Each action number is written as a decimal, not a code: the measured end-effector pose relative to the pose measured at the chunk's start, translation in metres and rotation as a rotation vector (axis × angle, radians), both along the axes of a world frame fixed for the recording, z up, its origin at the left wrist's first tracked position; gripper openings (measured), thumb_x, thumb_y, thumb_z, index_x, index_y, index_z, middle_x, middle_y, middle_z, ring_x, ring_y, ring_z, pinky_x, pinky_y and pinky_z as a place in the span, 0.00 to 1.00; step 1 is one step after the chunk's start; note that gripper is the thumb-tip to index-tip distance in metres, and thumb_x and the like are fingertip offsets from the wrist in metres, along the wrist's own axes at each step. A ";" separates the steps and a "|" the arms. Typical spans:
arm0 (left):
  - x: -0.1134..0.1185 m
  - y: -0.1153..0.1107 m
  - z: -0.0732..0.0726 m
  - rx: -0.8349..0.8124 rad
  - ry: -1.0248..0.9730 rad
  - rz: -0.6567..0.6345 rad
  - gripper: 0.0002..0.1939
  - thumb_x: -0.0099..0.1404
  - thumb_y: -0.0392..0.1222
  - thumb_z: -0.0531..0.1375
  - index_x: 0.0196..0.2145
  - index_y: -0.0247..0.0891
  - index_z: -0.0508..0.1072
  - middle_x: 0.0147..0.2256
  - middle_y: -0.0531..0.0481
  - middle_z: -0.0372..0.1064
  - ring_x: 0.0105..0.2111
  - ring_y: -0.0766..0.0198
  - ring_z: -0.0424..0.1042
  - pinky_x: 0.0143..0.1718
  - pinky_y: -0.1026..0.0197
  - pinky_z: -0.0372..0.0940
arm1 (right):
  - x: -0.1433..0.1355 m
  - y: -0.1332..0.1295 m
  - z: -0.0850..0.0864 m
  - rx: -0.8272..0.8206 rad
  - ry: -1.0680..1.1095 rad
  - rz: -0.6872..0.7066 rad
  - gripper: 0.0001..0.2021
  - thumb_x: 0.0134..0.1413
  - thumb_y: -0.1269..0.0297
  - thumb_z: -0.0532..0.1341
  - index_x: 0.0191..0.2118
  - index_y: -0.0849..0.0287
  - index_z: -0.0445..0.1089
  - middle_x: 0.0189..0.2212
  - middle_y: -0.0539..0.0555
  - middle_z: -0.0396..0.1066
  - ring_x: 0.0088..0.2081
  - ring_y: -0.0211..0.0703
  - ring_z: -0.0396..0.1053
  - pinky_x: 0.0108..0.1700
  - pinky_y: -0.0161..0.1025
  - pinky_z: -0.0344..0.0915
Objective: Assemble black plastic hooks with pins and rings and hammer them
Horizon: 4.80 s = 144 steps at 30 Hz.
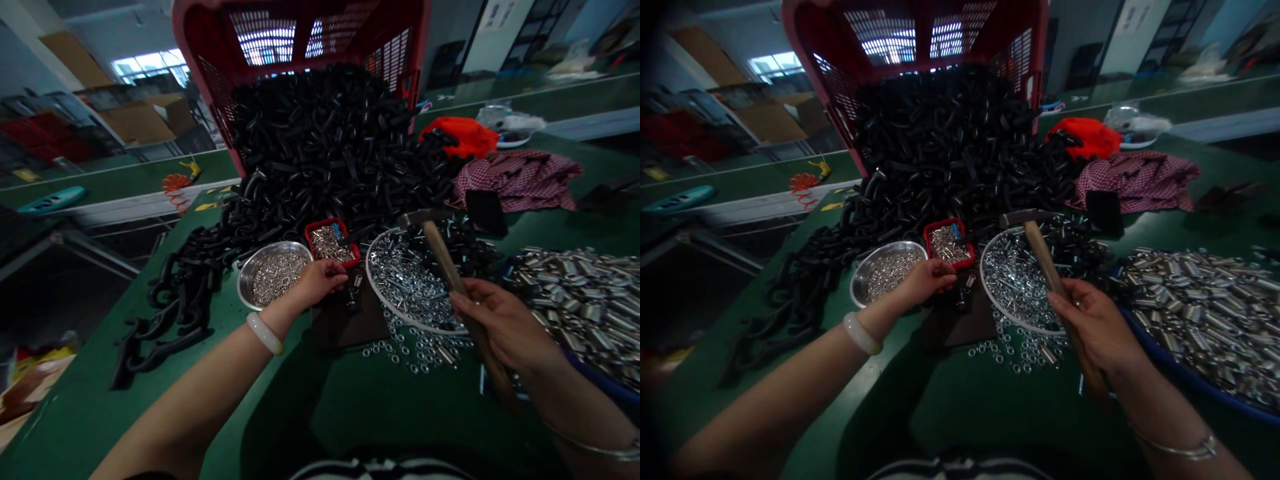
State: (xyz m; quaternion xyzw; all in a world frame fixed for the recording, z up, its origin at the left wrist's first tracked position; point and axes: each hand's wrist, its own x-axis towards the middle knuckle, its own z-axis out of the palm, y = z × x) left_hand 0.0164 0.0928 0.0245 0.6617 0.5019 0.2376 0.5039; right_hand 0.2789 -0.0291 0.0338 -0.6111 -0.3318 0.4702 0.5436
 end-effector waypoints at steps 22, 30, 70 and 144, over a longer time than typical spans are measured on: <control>0.037 0.011 0.029 0.580 0.798 -0.506 0.18 0.58 0.32 0.53 0.47 0.35 0.66 0.39 0.44 0.72 0.38 0.61 0.70 0.38 0.61 0.62 | -0.005 -0.010 0.013 -0.024 -0.211 -0.072 0.23 0.26 0.56 0.69 0.35 0.58 0.69 0.28 0.50 0.71 0.26 0.38 0.66 0.27 0.35 0.63; 0.022 0.017 0.013 0.512 0.598 -0.410 0.20 0.54 0.40 0.61 0.46 0.39 0.68 0.34 0.50 0.72 0.35 0.61 0.70 0.37 0.62 0.61 | -0.007 -0.019 0.007 -0.020 -0.216 -0.013 0.22 0.32 0.54 0.68 0.38 0.55 0.66 0.31 0.51 0.72 0.31 0.43 0.70 0.31 0.37 0.67; 0.006 -0.051 -0.007 0.624 0.333 0.154 0.34 0.51 0.63 0.58 0.47 0.35 0.58 0.42 0.41 0.67 0.41 0.54 0.69 0.40 0.55 0.64 | 0.033 0.045 0.013 0.129 -1.461 0.021 0.20 0.45 0.52 0.58 0.42 0.58 0.71 0.37 0.63 0.70 0.39 0.57 0.66 0.35 0.50 0.62; 0.022 -0.040 0.021 0.418 -0.176 0.210 0.16 0.67 0.51 0.43 0.31 0.39 0.60 0.30 0.51 0.65 0.32 0.64 0.66 0.35 0.61 0.60 | -0.121 0.054 0.009 0.472 -0.879 0.201 0.10 0.57 0.56 0.50 0.30 0.57 0.57 0.22 0.51 0.65 0.23 0.39 0.63 0.25 0.35 0.53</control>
